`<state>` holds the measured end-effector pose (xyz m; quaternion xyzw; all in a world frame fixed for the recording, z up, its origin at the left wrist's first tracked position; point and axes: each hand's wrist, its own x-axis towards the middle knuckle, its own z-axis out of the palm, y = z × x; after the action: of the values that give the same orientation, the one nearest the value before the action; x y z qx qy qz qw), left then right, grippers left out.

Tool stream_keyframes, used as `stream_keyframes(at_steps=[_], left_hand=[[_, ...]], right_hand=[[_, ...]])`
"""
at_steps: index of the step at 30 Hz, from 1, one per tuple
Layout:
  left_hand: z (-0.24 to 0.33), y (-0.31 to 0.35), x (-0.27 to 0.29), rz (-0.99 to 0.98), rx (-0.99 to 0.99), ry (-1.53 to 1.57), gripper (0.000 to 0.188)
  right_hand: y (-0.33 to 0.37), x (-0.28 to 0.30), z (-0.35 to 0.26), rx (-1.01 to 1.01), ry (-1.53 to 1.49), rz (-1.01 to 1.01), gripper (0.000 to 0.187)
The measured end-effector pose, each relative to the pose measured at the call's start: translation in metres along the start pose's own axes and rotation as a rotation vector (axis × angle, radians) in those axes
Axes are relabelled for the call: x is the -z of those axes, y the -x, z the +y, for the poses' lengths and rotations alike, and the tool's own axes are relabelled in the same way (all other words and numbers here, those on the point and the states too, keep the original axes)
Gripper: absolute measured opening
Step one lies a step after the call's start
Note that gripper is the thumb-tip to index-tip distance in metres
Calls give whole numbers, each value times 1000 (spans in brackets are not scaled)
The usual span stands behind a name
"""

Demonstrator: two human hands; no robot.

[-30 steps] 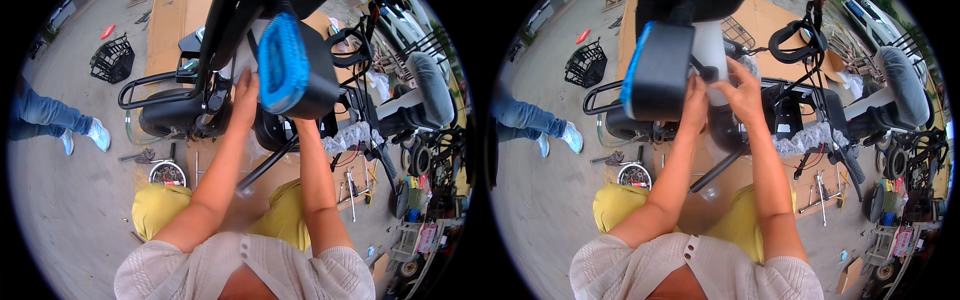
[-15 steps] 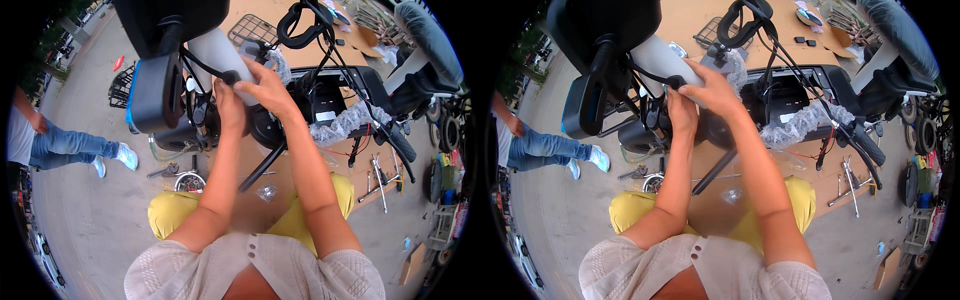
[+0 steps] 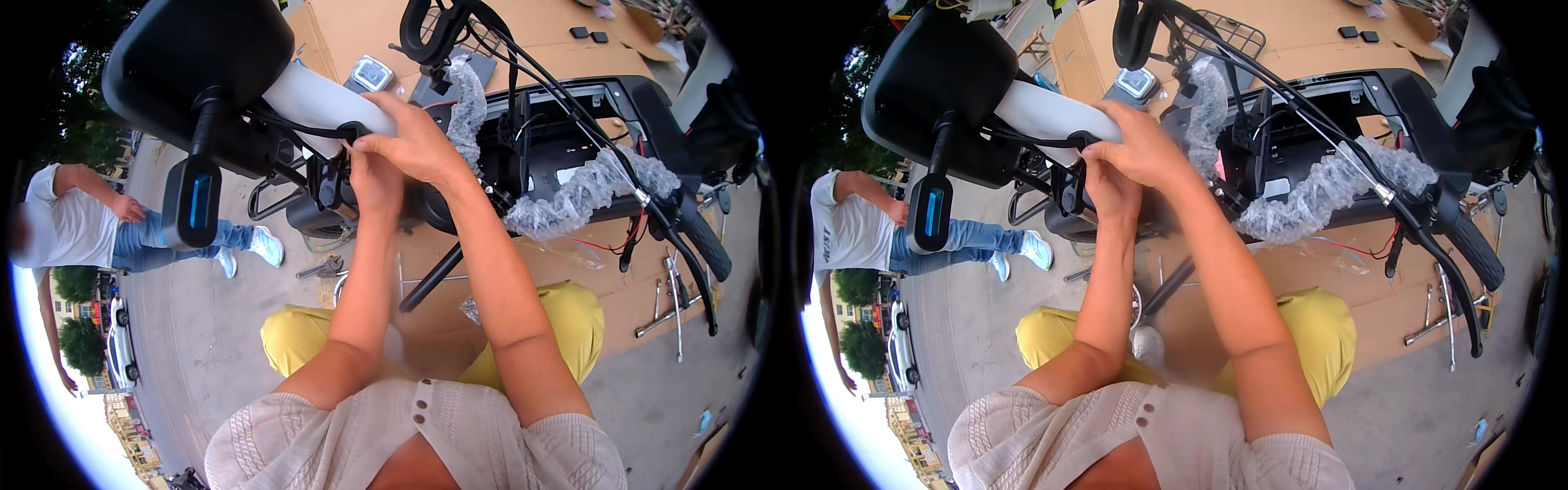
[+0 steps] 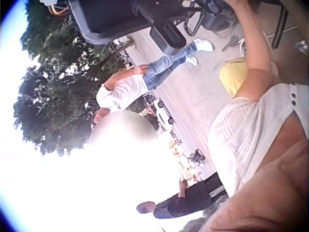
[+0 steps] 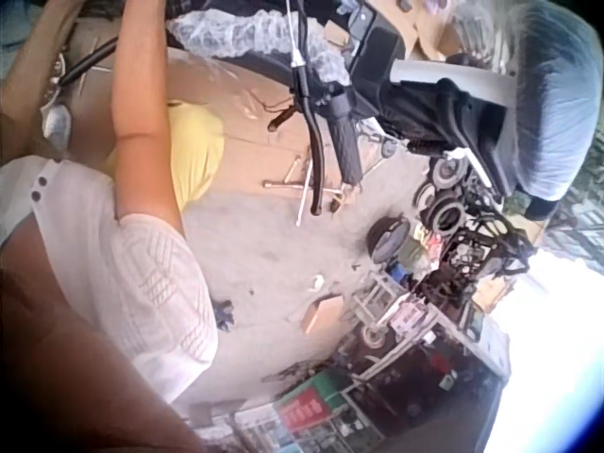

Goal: The person connects electrical wires to the handlebar assembly of an electric scooter. They then secure the wiring and components using zip ties and a screwdriver, tightening the fasteners to complete the assembly.

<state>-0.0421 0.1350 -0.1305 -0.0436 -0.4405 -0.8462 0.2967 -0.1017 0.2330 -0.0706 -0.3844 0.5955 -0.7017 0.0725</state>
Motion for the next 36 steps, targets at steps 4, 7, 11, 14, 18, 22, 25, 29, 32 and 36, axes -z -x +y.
stream_keyframes(at_steps=[4,7,11,14,18,22,25,29,32,36], left_hand=[[1,1,-5,12,3,-25,52],[7,4,-3,62,43,-36,52],[15,9,-10,179,76,-158,53],[29,15,-21,134,4,-204,48],[44,14,-20,144,-88,-526,41],[45,10,-22,162,-168,-844,34],[42,9,-25,142,-201,-861,37],[44,10,-26,157,-185,-811,39],[47,11,-29,175,-168,-829,42],[60,16,-37,152,-66,-1017,38]], right_hand=[[1,0,1,-5,-54,23,60],[4,-6,6,60,-24,89,60],[15,-14,15,251,49,251,61],[14,-12,20,326,24,281,61],[15,-9,16,242,-16,207,56],[15,-7,19,254,-17,212,52],[13,-11,24,295,-39,256,50],[14,-10,22,284,-76,248,48],[14,-10,22,291,-85,261,46],[15,-10,19,284,-77,289,43]])
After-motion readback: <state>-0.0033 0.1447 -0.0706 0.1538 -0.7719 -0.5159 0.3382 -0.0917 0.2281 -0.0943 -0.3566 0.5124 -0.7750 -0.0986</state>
